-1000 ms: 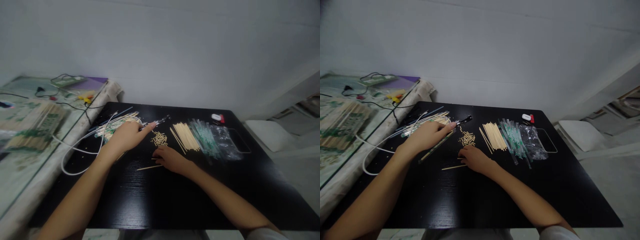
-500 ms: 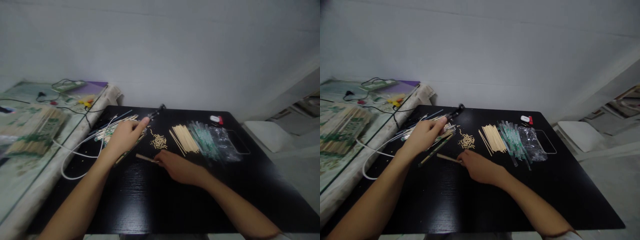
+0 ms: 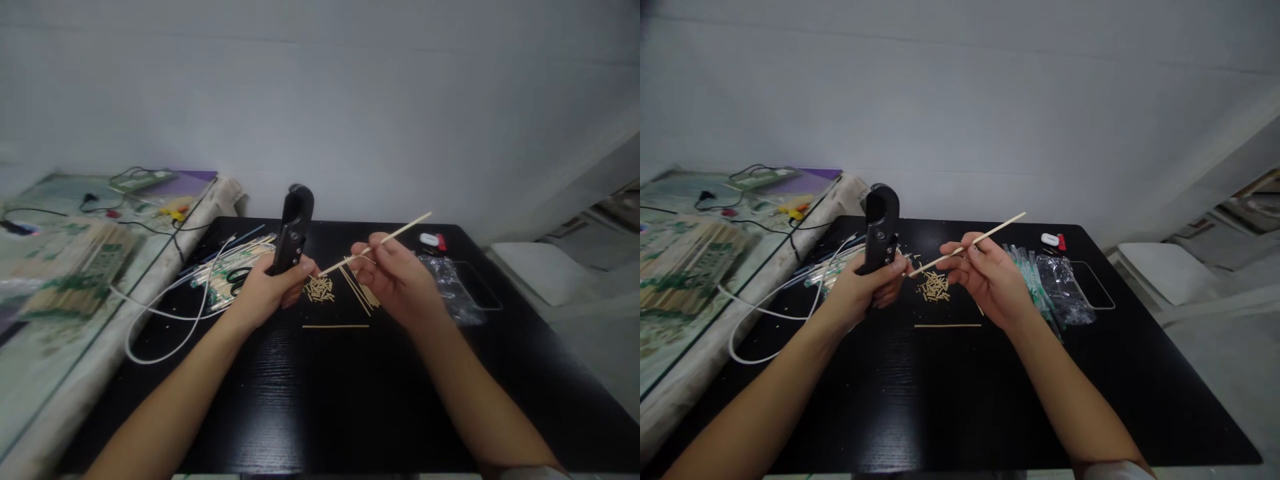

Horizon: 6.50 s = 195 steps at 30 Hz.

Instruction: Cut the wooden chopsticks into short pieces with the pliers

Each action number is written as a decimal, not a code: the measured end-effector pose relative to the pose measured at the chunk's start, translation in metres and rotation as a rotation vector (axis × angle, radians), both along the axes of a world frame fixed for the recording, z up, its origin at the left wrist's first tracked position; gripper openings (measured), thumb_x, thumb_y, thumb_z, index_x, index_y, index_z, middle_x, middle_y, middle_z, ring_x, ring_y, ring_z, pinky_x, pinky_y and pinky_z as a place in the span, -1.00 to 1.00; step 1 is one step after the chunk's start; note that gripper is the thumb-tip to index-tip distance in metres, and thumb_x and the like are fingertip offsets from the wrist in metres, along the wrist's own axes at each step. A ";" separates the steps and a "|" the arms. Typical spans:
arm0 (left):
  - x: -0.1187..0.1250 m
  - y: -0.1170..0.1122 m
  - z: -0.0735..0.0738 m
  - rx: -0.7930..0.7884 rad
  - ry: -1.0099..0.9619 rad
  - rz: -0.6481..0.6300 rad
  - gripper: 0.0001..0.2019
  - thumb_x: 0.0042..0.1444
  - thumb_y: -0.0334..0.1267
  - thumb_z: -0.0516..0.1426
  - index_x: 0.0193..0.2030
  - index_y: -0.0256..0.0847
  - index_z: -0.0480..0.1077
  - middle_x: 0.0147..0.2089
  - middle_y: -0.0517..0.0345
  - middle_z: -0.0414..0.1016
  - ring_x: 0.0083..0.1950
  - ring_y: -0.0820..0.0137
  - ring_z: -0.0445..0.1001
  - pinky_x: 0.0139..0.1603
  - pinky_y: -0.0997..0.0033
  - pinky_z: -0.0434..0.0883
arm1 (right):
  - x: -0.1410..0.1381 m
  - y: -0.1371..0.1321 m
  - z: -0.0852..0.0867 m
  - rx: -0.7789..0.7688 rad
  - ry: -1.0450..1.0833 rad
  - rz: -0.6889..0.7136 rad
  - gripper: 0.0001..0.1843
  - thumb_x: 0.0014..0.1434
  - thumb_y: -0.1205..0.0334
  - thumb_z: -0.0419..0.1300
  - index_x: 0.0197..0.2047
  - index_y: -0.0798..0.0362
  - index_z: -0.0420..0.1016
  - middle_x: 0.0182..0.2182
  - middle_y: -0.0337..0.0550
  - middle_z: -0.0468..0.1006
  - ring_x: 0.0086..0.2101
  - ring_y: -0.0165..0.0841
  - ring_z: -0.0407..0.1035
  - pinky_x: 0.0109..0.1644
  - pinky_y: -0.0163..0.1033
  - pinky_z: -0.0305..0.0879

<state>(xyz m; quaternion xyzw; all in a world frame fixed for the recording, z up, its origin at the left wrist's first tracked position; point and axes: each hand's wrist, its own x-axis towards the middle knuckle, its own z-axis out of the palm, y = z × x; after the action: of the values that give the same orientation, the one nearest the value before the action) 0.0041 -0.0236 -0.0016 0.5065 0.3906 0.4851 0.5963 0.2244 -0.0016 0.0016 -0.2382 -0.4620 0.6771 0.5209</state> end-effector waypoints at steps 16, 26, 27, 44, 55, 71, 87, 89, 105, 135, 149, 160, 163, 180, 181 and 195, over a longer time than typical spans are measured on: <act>-0.002 0.001 -0.003 0.049 -0.154 0.142 -0.84 0.12 -0.24 0.30 -0.39 -0.22 0.44 -0.67 0.41 0.11 -0.66 0.59 0.08 -0.65 0.56 0.09 | 0.004 -0.005 -0.006 0.056 -0.072 0.333 -0.79 0.40 0.18 0.22 0.06 -0.03 0.56 -0.05 -0.08 0.65 -0.20 -0.32 0.63 -0.24 -0.29 0.57; -0.008 0.002 -0.003 0.316 0.430 0.167 -0.77 0.25 -0.11 0.21 -0.33 -0.20 0.52 -0.56 0.32 0.28 -0.53 0.51 0.22 -0.48 0.47 0.18 | -0.018 -0.011 -0.017 0.160 -0.368 0.322 -0.81 0.37 0.15 0.24 -0.01 0.03 0.54 -0.39 -0.27 0.54 -0.53 -0.52 0.37 -0.47 -0.37 0.28; -0.009 0.002 -0.002 0.312 0.435 0.162 -0.75 0.27 -0.07 0.19 -0.30 -0.20 0.53 -0.56 0.32 0.28 -0.52 0.49 0.23 -0.46 0.45 0.20 | -0.018 -0.011 -0.017 0.195 -0.380 0.277 -0.79 0.38 0.15 0.23 0.01 0.01 0.55 -0.40 -0.28 0.51 -0.51 -0.51 0.33 -0.47 -0.37 0.24; -0.013 0.003 -0.004 0.646 1.120 0.141 -0.78 0.29 -0.20 0.10 0.04 -0.15 0.39 -0.06 0.03 0.57 -0.07 0.17 0.53 -0.04 0.17 0.40 | -0.012 -0.010 -0.009 0.354 -0.484 -0.178 -0.82 0.35 0.15 0.18 -0.26 0.04 0.50 -0.50 -0.30 0.42 -0.53 -0.50 0.24 -0.49 -0.32 0.16; -0.010 0.002 -0.007 0.648 1.138 0.130 -0.93 0.26 -0.23 0.10 -0.19 -0.15 0.32 -0.30 0.14 0.47 -0.33 0.30 0.42 -0.28 0.34 0.26 | -0.010 -0.011 -0.007 0.398 -0.572 -0.206 -0.81 0.36 0.17 0.16 -0.29 0.02 0.50 -0.50 -0.28 0.42 -0.52 -0.47 0.22 -0.46 -0.28 0.16; -0.009 0.002 -0.010 0.618 1.141 0.121 -0.91 0.30 -0.20 0.11 -0.17 -0.15 0.34 -0.29 0.14 0.47 -0.30 0.29 0.42 -0.26 0.33 0.25 | -0.011 -0.009 -0.009 0.394 -0.573 -0.236 -0.84 0.31 0.18 0.18 -0.29 0.01 0.53 -0.45 -0.25 0.47 -0.51 -0.45 0.22 -0.45 -0.26 0.15; -0.007 0.001 -0.008 0.608 1.116 0.112 -0.90 0.30 -0.20 0.11 -0.22 -0.14 0.31 -0.33 0.18 0.43 -0.35 0.33 0.38 -0.30 0.37 0.21 | -0.011 -0.008 -0.011 0.387 -0.575 -0.231 -0.83 0.32 0.16 0.17 -0.25 0.01 0.55 -0.42 -0.23 0.50 -0.49 -0.44 0.25 -0.45 -0.27 0.17; -0.006 0.001 -0.008 0.607 1.114 0.112 -0.89 0.31 -0.20 0.10 -0.23 -0.14 0.30 -0.34 0.18 0.43 -0.35 0.33 0.39 -0.30 0.37 0.21 | -0.011 -0.008 -0.011 0.384 -0.572 -0.229 -0.82 0.32 0.16 0.17 -0.24 0.02 0.56 -0.40 -0.21 0.52 -0.47 -0.43 0.28 -0.44 -0.28 0.19; -0.008 0.004 -0.014 0.539 1.286 0.155 -0.90 0.13 -0.37 0.11 -0.24 -0.09 0.30 -0.44 0.17 0.43 -0.45 0.25 0.41 -0.37 0.34 0.13 | -0.014 -0.005 -0.016 0.348 -0.557 -0.211 -0.81 0.32 0.19 0.18 -0.34 0.03 0.49 -0.46 -0.25 0.48 -0.49 -0.45 0.27 -0.41 -0.27 0.18; -0.012 0.006 -0.013 0.580 1.195 0.102 -0.95 0.18 -0.35 0.10 -0.28 -0.11 0.30 -0.40 0.19 0.43 -0.40 0.34 0.38 -0.33 0.38 0.18 | -0.012 -0.001 -0.022 0.203 -0.359 0.000 -0.72 0.30 0.03 0.27 -0.35 0.04 0.47 -0.52 -0.27 0.47 -0.58 -0.51 0.13 -0.52 -0.26 -0.01; -0.013 0.006 -0.013 0.604 1.245 0.097 -0.95 0.19 -0.34 0.12 -0.26 -0.11 0.31 -0.34 0.16 0.48 -0.33 0.29 0.45 -0.31 0.37 0.20 | -0.012 0.002 -0.026 0.191 -0.353 0.025 -0.69 0.34 0.03 0.24 -0.35 0.06 0.48 -0.52 -0.27 0.45 -0.59 -0.52 0.10 -0.54 -0.27 -0.05; -0.013 0.005 -0.008 0.585 1.213 0.053 -0.94 0.20 -0.36 0.10 -0.26 -0.11 0.30 -0.35 0.18 0.46 -0.33 0.31 0.42 -0.29 0.38 0.21 | -0.010 0.004 -0.026 0.196 -0.360 0.092 -0.69 0.37 0.01 0.21 -0.31 0.05 0.52 -0.47 -0.24 0.51 -0.59 -0.52 0.08 -0.55 -0.27 -0.07; -0.012 0.004 -0.008 0.552 1.241 0.061 -0.93 0.19 -0.36 0.09 -0.27 -0.10 0.29 -0.38 0.18 0.44 -0.36 0.30 0.40 -0.32 0.37 0.20 | -0.012 0.004 -0.027 0.183 -0.361 0.068 -0.69 0.36 0.00 0.20 -0.30 0.05 0.51 -0.49 -0.25 0.49 -0.59 -0.51 0.07 -0.56 -0.27 -0.04; -0.012 0.006 -0.008 0.578 1.255 0.040 -0.96 0.27 -0.30 0.11 -0.23 -0.11 0.30 -0.29 0.13 0.51 -0.28 0.26 0.48 -0.28 0.34 0.27 | -0.014 0.008 -0.032 0.182 -0.394 0.059 -0.65 0.38 -0.03 0.15 -0.30 0.06 0.48 -0.47 -0.24 0.49 -0.60 -0.53 0.08 -0.54 -0.27 -0.07; -0.012 0.006 -0.010 0.587 1.253 0.047 -0.96 0.27 -0.30 0.10 -0.22 -0.12 0.29 -0.28 0.12 0.50 -0.27 0.25 0.48 -0.26 0.33 0.27 | -0.014 0.008 -0.033 0.190 -0.404 0.053 -0.64 0.39 -0.03 0.14 -0.31 0.06 0.48 -0.48 -0.24 0.49 -0.60 -0.53 0.08 -0.54 -0.26 -0.06; -0.013 0.008 -0.013 0.585 1.256 0.058 -0.97 0.25 -0.28 0.11 -0.19 -0.14 0.32 -0.27 0.08 0.51 -0.26 0.23 0.48 -0.24 0.29 0.32 | -0.011 0.008 -0.029 0.214 -0.499 0.048 -0.61 0.40 -0.08 0.08 -0.27 0.05 0.49 -0.49 -0.22 0.52 -0.61 -0.50 0.08 -0.54 -0.26 0.00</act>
<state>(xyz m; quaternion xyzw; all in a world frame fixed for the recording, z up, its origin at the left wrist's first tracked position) -0.0085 -0.0156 -0.0142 0.8207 0.5282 0.2013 0.0832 0.2131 0.0066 -0.0277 -0.3300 -0.6506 0.5569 0.3970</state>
